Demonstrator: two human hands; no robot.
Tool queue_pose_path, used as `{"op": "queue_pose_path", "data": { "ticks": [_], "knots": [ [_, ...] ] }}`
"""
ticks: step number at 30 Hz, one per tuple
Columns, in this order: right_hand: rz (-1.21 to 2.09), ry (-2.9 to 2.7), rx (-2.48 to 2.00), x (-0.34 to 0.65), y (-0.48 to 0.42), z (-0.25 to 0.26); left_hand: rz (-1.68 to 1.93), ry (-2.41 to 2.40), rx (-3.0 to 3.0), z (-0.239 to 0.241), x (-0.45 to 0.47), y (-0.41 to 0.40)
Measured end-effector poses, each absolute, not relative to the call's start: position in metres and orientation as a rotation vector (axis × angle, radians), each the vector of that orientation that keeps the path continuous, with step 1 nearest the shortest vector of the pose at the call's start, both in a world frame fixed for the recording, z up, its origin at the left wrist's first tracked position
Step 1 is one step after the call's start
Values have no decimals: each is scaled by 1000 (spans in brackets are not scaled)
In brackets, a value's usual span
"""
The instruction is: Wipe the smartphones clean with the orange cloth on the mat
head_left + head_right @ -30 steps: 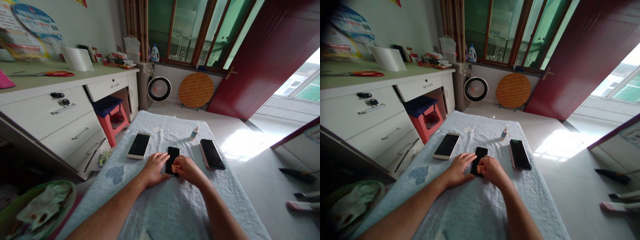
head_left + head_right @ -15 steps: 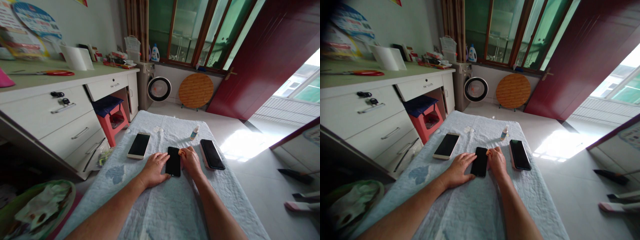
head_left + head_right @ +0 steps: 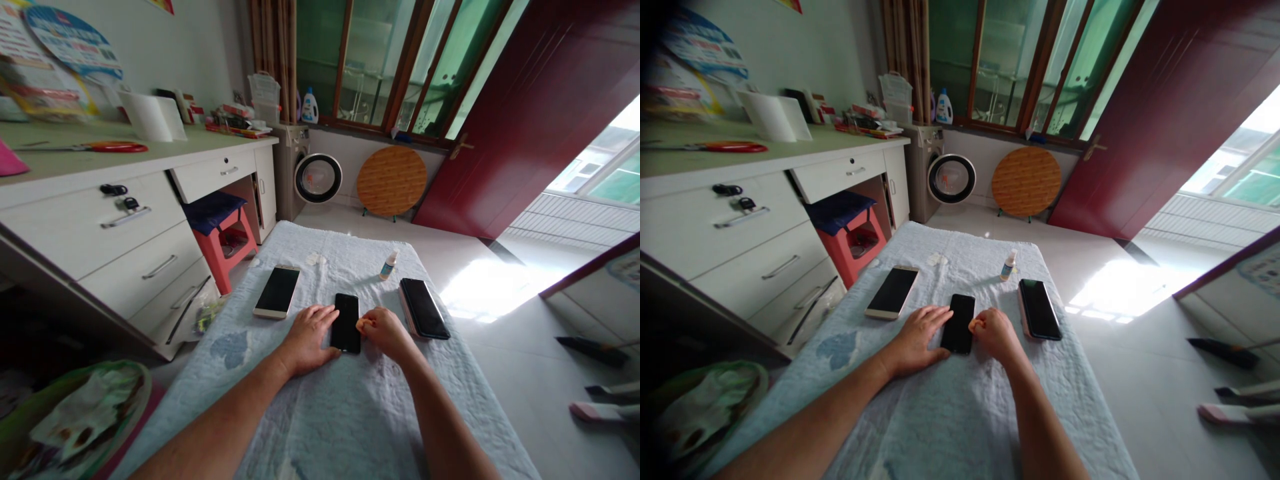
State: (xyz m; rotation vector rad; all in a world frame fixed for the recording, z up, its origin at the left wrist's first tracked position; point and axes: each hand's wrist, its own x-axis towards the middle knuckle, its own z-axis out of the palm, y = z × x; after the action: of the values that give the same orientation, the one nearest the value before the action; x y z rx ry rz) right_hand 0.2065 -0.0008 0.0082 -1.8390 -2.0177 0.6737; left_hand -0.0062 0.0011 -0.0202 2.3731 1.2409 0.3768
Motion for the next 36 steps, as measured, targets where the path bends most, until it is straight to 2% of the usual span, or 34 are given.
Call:
{"op": "queue_pose_path", "data": {
  "ticks": [18,22,30,36],
  "knots": [
    [1128,-2243,-1672,218,-17,15,404,1252,2394,-21,-6,1],
    [947,-2174,-1717,215,-14,15,433,1245,2406,-20,-6,1],
    [336,-1764,-1799,208,7,-3,472,1244,2455,-16,-1,-5],
    [349,-1736,-1817,200,15,-17,499,1272,2484,-17,4,-7]
  ]
}}
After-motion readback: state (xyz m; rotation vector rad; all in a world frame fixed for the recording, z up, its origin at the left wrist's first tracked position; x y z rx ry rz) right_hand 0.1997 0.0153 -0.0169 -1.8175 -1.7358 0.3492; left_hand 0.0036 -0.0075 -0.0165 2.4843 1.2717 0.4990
